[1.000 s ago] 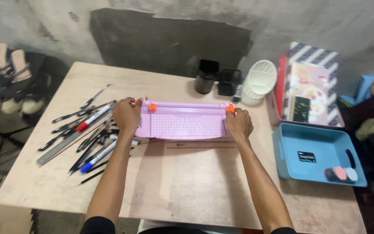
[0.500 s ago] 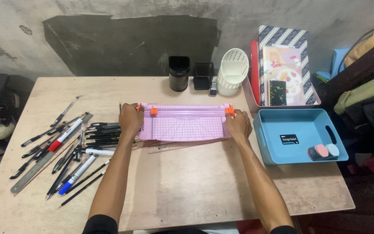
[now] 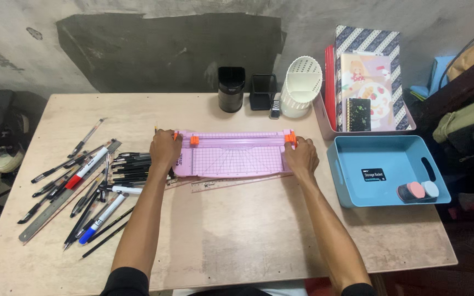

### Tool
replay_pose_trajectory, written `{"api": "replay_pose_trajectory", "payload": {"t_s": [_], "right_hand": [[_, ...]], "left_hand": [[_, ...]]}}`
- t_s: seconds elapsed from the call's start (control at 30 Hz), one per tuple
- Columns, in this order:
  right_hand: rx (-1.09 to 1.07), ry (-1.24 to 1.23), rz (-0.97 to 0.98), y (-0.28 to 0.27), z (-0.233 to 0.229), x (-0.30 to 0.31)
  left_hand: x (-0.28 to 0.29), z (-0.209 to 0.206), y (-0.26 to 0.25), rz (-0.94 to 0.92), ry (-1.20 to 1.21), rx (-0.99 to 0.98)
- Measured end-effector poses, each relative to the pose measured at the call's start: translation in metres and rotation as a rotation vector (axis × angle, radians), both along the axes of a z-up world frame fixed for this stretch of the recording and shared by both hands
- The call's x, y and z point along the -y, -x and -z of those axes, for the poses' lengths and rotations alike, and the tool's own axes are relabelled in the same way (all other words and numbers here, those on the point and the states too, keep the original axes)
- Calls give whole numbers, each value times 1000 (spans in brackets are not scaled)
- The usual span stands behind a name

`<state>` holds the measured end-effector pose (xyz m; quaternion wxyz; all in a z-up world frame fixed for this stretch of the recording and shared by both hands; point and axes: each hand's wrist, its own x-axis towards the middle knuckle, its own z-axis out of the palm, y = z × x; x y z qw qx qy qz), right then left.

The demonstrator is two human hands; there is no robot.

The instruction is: The person organizes various stationery items on a wooden desk, including notebooks, a paper trimmer, and a large collection of pens and markers. They handle the items one by one, picking up notebooks to move them into a blue storage bin, adjusting the paper trimmer, and sorting through the pens on the desk surface.

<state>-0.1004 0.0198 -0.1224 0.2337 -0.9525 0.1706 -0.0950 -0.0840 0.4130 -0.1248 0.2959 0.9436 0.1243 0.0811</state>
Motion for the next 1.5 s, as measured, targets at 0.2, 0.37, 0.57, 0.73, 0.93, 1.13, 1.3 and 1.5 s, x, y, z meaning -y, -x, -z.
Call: {"api": "replay_pose_trajectory", "payload": {"t_s": [0.2, 0.37, 0.57, 0.73, 0.93, 1.13, 1.3, 1.5], "right_hand": [[25, 4, -17, 3, -1, -5], [18, -36, -11, 8, -7, -4], [313, 6, -193, 17, -2, -29], [314, 113, -587, 17, 22, -79], [212, 196, -688, 30, 42, -93], [215, 160, -708, 30, 48, -92], [307, 40, -687, 20, 39, -67], [390, 32, -424, 19, 13, -7]], "left_hand": [[-3, 12, 3, 11, -143, 72], [4, 5, 15, -19, -131, 180], [48, -4, 28, 123, -142, 376], [124, 10, 45, 527, -266, 271], [139, 18, 65, 524, -275, 142], [141, 20, 63, 509, -256, 189], [156, 15, 47, 519, -311, 116], [179, -3, 24, 566, -265, 185]]}}
